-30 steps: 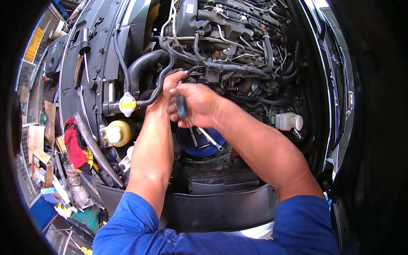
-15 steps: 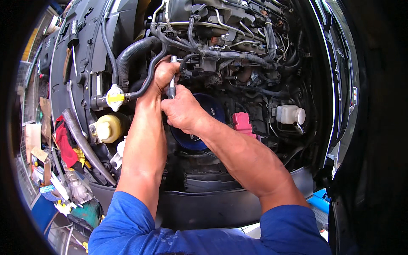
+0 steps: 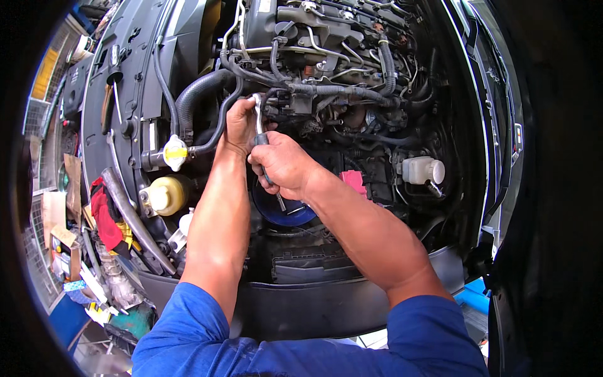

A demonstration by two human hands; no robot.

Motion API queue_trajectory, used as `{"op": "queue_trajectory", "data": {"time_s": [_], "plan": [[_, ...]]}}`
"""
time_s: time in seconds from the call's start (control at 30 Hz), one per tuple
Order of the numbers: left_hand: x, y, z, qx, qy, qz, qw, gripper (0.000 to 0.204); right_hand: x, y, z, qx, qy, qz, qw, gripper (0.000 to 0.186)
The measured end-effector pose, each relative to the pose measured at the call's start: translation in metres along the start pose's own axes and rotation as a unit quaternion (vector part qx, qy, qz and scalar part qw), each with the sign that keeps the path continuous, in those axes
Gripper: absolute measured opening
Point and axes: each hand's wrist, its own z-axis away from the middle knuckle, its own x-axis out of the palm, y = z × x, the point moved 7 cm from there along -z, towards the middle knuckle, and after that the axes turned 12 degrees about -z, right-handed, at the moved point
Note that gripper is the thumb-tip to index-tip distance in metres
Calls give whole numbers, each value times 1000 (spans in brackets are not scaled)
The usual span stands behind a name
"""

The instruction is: The recorder is shown repairing the car's engine in an auto repair.

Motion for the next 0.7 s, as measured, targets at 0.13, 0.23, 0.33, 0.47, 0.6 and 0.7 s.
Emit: {"op": "queue_trajectory", "data": {"time_s": [0.13, 0.23, 0.33, 0.47, 0.6, 0.7], "plan": [[-8, 2, -1, 103, -9, 43, 994, 46, 4, 4, 7, 11, 7, 51, 999, 32], [9, -3, -1, 100, -60, 114, 987, 49, 1, 3, 7, -47, 6, 111, 993, 39], [27, -1, 7, 106, -25, 136, 985, 50, -8, 11, 13, -91, 36, 248, 964, 44], [29, 3, 10, 97, -17, 118, 988, 51, -4, 12, 14, -110, 34, 248, 962, 45], [26, 0, 6, 89, -17, 116, 989, 50, -12, 19, 5, -135, 32, 215, 967, 46], [28, 1, 4, 110, -66, 108, 986, 47, -26, 28, -8, -177, 26, 226, 957, 44]]}}
